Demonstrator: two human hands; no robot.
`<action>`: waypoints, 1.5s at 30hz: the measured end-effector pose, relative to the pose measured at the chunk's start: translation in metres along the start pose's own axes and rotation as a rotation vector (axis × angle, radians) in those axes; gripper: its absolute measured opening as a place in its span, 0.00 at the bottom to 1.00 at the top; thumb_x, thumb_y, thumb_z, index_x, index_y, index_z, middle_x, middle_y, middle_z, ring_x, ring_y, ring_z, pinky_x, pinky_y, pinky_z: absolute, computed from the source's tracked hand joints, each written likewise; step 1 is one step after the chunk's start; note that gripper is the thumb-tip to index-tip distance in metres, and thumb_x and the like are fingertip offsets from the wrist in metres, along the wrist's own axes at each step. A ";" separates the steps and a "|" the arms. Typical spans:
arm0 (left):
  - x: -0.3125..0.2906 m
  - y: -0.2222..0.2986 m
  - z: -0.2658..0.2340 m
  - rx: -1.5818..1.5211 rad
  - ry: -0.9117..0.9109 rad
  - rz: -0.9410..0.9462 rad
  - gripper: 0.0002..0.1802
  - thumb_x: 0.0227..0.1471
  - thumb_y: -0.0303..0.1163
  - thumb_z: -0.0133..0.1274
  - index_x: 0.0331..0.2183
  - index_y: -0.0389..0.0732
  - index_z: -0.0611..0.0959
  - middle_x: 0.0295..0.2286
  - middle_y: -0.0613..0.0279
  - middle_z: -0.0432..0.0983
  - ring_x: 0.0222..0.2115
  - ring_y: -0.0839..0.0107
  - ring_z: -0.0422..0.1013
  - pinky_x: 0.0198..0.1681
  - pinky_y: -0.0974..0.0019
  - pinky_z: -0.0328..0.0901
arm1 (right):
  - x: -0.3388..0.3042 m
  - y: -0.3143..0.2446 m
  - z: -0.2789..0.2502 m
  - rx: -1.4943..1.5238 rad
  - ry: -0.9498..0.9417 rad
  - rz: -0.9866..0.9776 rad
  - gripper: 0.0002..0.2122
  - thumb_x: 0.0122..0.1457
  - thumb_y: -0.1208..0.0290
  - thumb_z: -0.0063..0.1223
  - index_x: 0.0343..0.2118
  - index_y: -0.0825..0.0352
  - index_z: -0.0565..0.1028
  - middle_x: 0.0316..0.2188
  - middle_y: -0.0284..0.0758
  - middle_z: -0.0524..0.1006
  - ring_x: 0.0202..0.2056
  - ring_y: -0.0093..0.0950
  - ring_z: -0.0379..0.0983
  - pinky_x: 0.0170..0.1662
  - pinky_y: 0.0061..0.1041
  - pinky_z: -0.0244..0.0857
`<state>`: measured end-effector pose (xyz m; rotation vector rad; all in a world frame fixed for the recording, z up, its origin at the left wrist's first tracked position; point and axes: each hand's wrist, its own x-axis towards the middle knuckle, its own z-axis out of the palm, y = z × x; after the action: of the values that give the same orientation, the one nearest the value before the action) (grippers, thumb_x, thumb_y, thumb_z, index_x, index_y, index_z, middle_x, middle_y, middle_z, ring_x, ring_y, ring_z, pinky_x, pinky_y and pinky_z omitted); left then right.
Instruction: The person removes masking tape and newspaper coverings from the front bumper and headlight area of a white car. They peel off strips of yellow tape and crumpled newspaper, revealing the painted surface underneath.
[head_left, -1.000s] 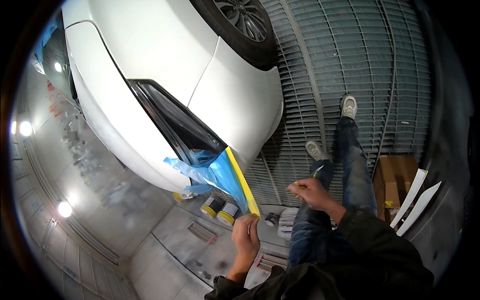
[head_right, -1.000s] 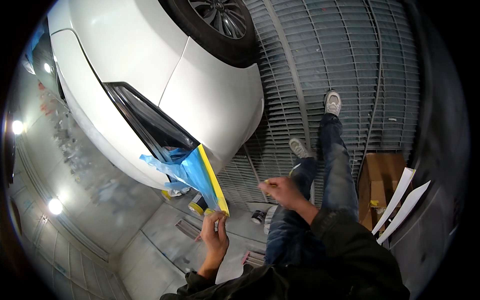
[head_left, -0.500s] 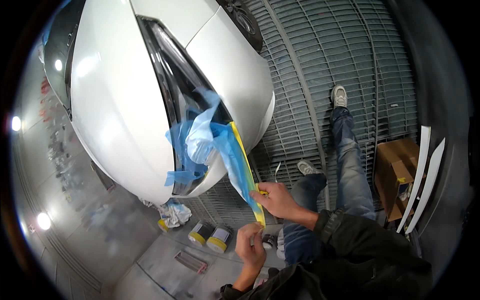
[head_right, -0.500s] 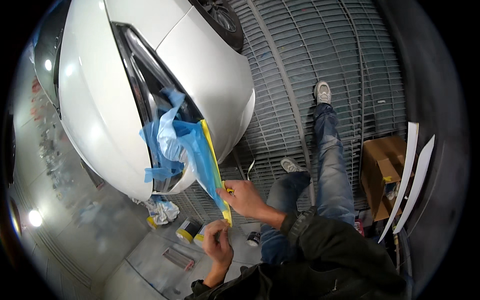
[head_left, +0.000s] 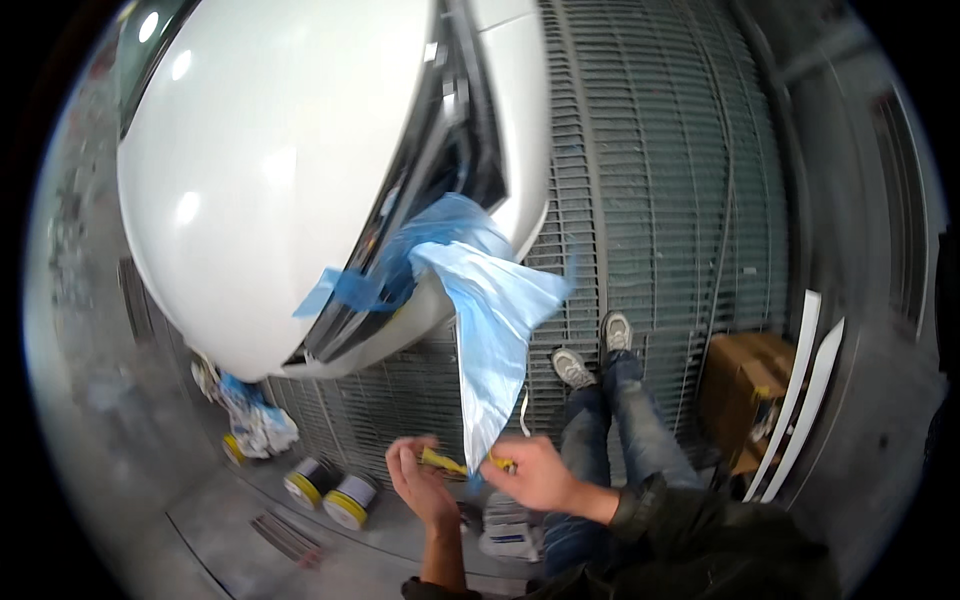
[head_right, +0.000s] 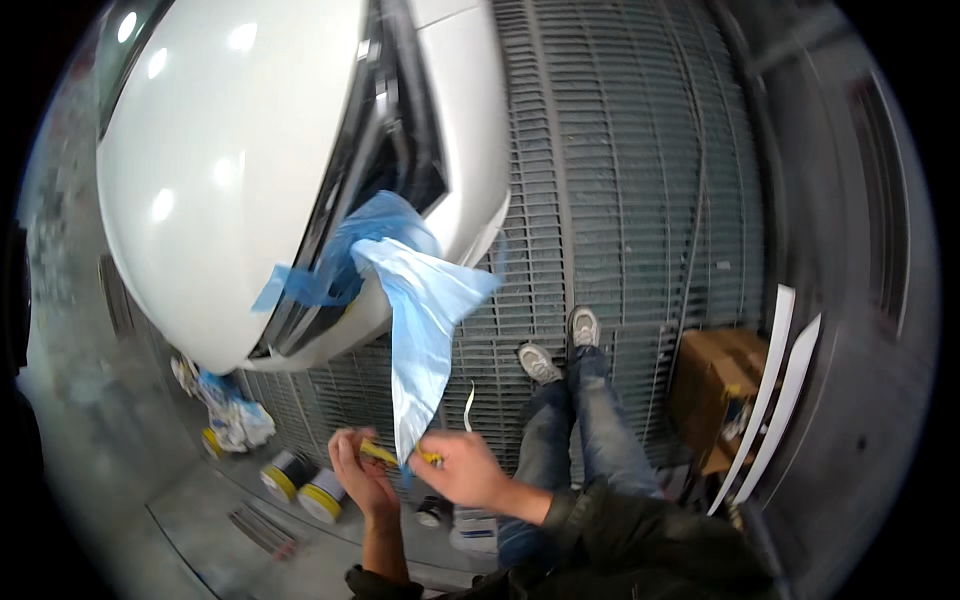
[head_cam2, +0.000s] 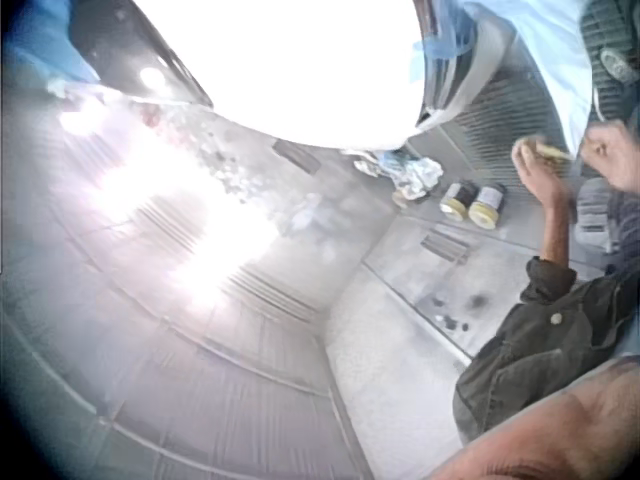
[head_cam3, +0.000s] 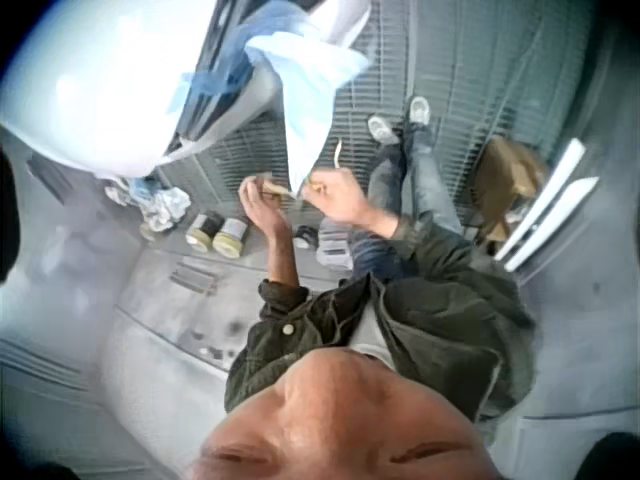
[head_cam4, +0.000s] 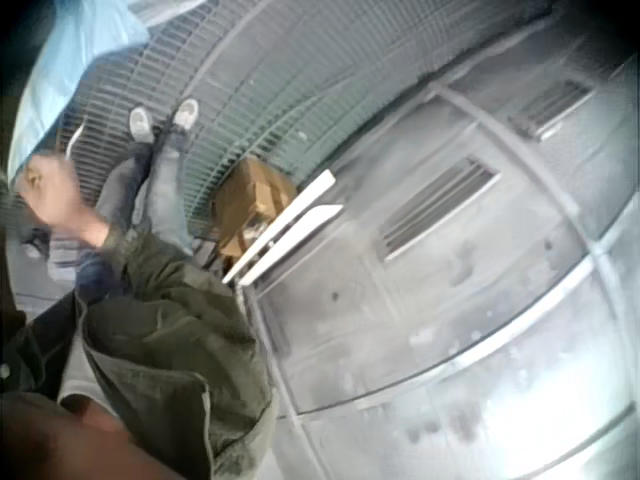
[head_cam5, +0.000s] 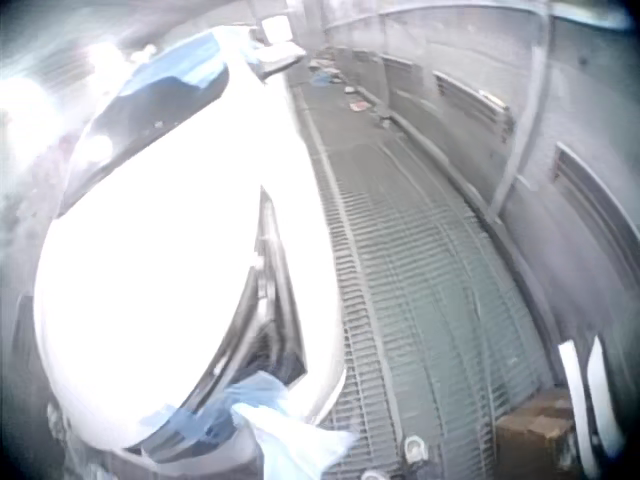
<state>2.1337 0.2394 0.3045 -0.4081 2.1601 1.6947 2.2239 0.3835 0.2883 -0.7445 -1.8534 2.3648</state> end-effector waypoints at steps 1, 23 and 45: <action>0.008 -0.003 -0.002 0.044 0.019 -0.041 0.16 0.64 0.42 0.39 0.43 0.41 0.71 0.37 0.55 0.76 0.26 0.74 0.72 0.27 0.73 0.67 | -0.006 0.003 0.006 0.011 -0.023 -0.046 0.10 0.53 0.71 0.56 0.21 0.70 0.71 0.19 0.42 0.70 0.22 0.41 0.71 0.25 0.34 0.62; 0.087 -0.114 -0.024 -0.298 -0.323 -0.333 0.16 0.59 0.38 0.53 0.34 0.33 0.83 0.25 0.72 0.75 0.25 0.85 0.66 0.29 0.77 0.60 | -0.094 0.101 0.071 -0.459 -0.446 0.186 0.11 0.52 0.72 0.58 0.20 0.71 0.70 0.18 0.42 0.71 0.21 0.39 0.71 0.25 0.32 0.62; 0.065 -0.113 -0.204 0.351 -0.234 0.182 0.08 0.55 0.29 0.53 0.27 0.34 0.78 0.18 0.50 0.70 0.15 0.57 0.65 0.19 0.62 0.58 | -0.072 0.178 0.170 -0.527 -0.399 0.637 0.19 0.55 0.64 0.57 0.44 0.75 0.75 0.40 0.47 0.79 0.42 0.37 0.77 0.46 0.29 0.68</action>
<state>2.1034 0.0141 0.2207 0.0806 2.3073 1.3282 2.2648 0.1562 0.1767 -1.1076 -2.8338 2.5092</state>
